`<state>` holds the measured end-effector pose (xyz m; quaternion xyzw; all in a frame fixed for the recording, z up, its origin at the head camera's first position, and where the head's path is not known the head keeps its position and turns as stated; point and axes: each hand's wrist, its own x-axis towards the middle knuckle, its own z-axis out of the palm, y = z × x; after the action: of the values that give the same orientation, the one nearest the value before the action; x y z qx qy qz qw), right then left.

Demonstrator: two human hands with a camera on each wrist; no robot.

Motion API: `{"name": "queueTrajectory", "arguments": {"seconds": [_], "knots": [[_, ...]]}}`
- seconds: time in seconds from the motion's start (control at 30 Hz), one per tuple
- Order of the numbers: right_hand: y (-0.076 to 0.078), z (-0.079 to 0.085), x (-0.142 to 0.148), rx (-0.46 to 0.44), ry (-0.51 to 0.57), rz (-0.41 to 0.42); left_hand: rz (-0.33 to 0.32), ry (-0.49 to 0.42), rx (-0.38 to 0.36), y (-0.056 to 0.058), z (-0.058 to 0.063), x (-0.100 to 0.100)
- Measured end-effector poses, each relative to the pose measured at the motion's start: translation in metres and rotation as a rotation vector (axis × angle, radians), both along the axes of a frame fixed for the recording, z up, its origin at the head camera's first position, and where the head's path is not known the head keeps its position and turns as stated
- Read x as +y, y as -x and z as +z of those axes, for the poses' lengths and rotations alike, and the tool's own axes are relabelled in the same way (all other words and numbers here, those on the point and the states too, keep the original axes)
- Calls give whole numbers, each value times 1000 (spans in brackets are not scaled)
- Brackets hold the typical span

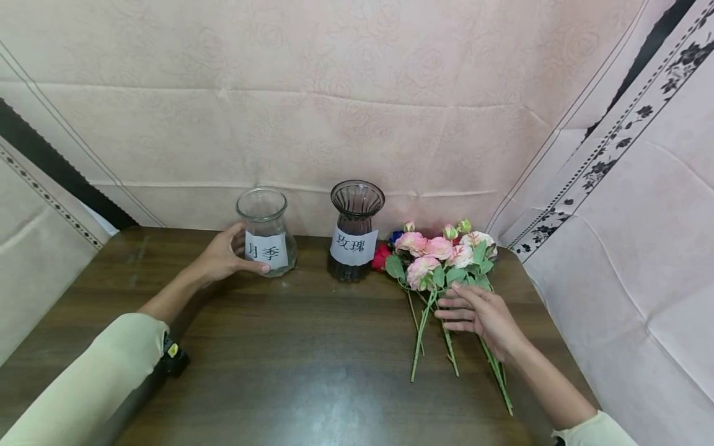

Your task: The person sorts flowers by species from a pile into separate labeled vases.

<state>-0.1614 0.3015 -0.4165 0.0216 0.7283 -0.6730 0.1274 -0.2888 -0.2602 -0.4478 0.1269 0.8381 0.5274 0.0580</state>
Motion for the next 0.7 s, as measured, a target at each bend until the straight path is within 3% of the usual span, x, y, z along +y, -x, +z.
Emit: {"name": "queueTrajectory", "arguments": {"seconds": [0.43, 0.7], "knots": [[-6, -10, -11, -162, 32, 143, -15, 49, 37, 2, -5, -3], [-3, -15, -28, -178, 148, 101, -15, 69, 47, 1, -3, -3]]}}
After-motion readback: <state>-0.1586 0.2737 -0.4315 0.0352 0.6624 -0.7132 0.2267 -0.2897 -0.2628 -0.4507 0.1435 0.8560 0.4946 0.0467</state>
